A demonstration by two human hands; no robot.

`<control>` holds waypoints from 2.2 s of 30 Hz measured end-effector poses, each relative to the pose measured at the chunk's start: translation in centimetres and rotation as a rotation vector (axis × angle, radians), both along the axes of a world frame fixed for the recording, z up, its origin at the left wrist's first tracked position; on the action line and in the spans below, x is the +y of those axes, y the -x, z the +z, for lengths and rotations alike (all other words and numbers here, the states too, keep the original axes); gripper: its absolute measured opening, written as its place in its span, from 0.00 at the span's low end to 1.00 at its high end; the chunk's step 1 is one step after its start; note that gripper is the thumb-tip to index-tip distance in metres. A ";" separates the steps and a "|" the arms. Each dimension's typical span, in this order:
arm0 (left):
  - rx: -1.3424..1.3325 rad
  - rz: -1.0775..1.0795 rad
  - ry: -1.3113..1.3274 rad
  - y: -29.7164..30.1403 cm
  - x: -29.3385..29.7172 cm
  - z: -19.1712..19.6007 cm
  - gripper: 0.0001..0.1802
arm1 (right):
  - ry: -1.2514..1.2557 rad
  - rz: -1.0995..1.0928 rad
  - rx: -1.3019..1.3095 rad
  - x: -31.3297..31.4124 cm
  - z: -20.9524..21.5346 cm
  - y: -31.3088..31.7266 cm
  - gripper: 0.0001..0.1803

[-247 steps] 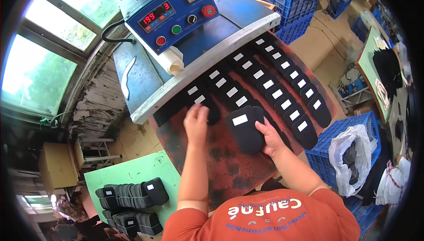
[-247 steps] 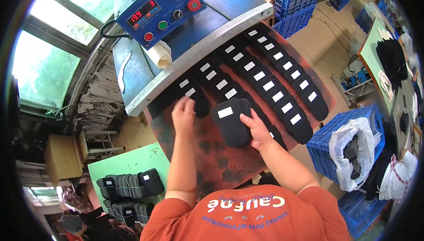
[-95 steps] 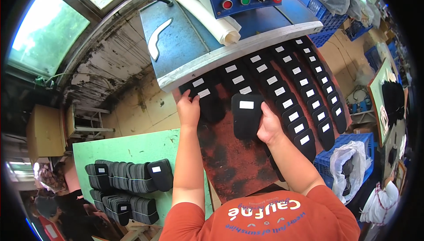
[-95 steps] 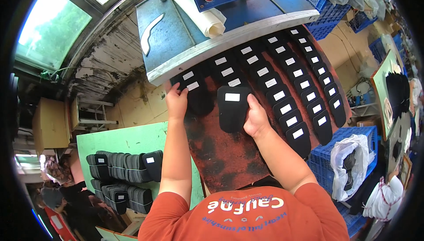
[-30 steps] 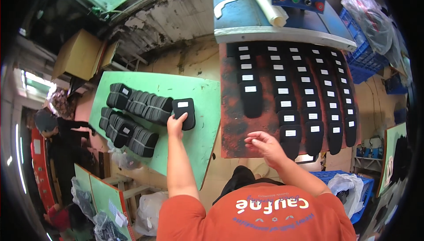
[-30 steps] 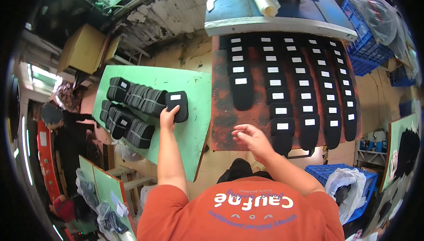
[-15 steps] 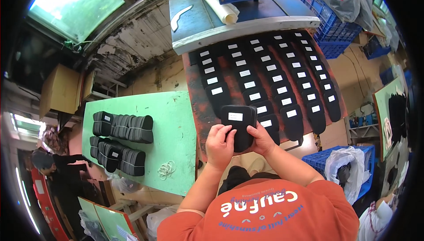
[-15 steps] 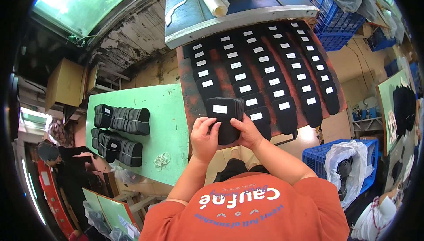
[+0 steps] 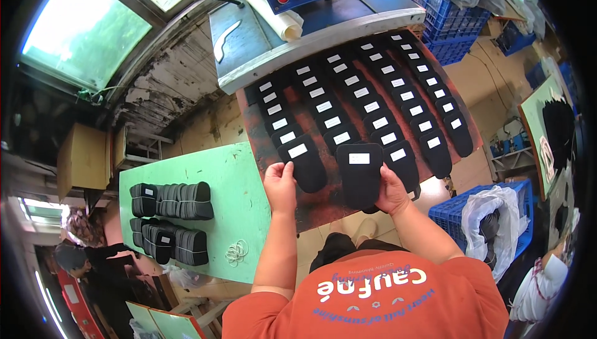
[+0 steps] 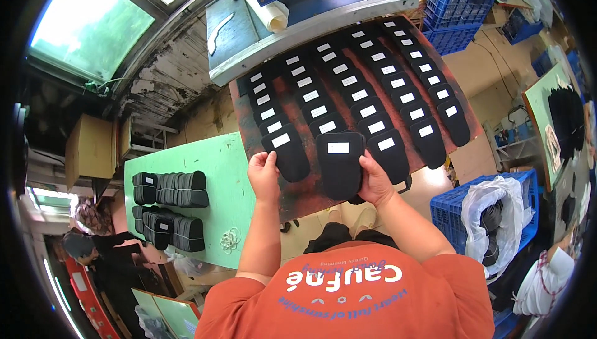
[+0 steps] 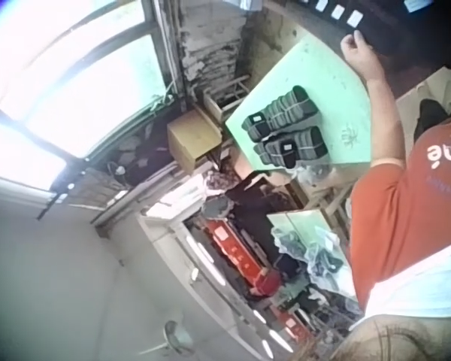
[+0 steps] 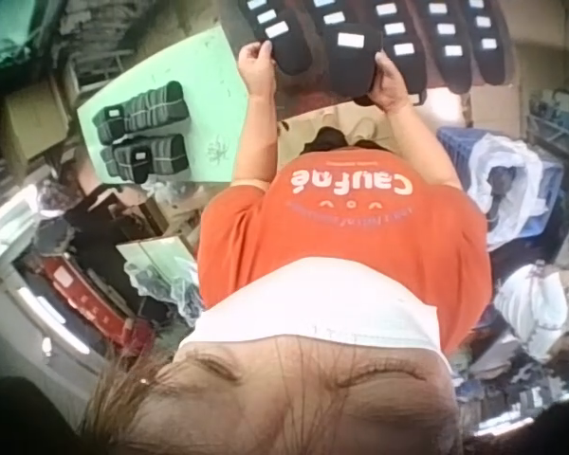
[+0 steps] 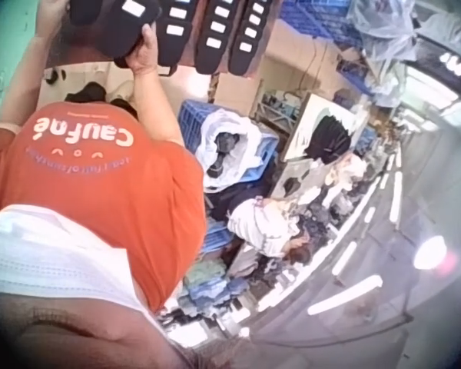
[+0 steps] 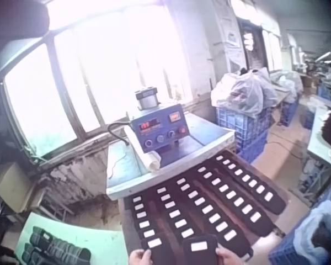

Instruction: Applying labels or decorative patches to shoe upper components using an industrial heat press machine and organizing the finished pieces.

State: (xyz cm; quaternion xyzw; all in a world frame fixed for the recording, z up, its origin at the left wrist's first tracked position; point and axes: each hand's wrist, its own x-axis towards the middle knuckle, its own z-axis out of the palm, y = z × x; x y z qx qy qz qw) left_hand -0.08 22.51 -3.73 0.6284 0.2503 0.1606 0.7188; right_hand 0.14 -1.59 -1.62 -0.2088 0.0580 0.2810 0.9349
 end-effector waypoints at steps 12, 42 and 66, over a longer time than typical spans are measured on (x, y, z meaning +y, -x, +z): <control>0.065 -0.349 -0.030 1.6 -2.1 3.0 0.14 | 0.328 -0.019 0.048 3.1 -0.9 0.7 0.25; 0.053 -0.518 0.229 8.7 -5.5 3.1 0.30 | 0.451 0.165 0.006 1.3 1.8 5.5 0.23; 0.763 0.477 -1.298 16.5 20.0 -1.8 0.36 | 0.617 -0.253 0.092 -8.4 -13.7 6.7 0.13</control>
